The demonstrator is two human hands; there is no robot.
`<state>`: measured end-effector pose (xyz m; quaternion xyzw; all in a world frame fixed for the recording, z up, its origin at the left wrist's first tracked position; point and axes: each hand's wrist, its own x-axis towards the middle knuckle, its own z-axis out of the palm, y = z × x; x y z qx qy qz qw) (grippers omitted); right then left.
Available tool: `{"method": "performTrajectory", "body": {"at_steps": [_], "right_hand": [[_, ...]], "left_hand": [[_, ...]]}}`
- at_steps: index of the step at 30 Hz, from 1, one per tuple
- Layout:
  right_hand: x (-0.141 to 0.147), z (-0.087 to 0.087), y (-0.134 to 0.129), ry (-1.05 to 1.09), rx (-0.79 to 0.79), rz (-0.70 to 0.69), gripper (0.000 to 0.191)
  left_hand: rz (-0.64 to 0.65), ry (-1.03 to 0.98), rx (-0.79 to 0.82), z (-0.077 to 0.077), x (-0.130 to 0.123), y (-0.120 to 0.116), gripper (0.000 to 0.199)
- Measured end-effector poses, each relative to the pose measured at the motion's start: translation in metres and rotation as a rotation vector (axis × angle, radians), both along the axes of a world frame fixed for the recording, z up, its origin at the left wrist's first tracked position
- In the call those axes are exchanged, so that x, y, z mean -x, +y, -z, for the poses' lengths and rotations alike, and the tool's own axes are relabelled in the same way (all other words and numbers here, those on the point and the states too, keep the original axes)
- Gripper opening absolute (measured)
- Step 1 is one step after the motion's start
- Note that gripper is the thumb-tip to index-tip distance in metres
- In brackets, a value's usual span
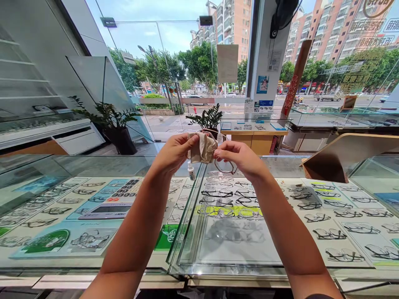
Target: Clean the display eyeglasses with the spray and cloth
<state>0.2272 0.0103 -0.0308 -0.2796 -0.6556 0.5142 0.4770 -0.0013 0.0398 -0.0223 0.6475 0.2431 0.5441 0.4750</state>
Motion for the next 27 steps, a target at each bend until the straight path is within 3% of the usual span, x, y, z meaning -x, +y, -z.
{"method": "performTrajectory", "body": {"at_steps": [5,11,17,23,27], "right_hand": [[0.009,0.001,0.0,0.104,0.054,0.006,0.029],[0.011,0.008,0.007,0.196,0.138,-0.039,0.029],[0.016,0.011,0.009,0.218,0.136,-0.034,0.027],[0.016,0.009,0.003,0.188,0.127,-0.059,0.025],[0.019,0.01,0.0,0.177,0.102,-0.088,0.024]], "left_hand": [[-0.05,-0.148,0.046,0.007,-0.018,-0.003,0.043],[0.001,-0.235,0.127,0.01,-0.033,-0.008,0.047],[-0.023,-0.274,0.067,0.012,-0.04,-0.01,0.047],[-0.044,-0.186,-0.018,0.011,-0.035,-0.011,0.046],[-0.124,-0.235,-0.025,0.011,-0.037,-0.015,0.043]]}}
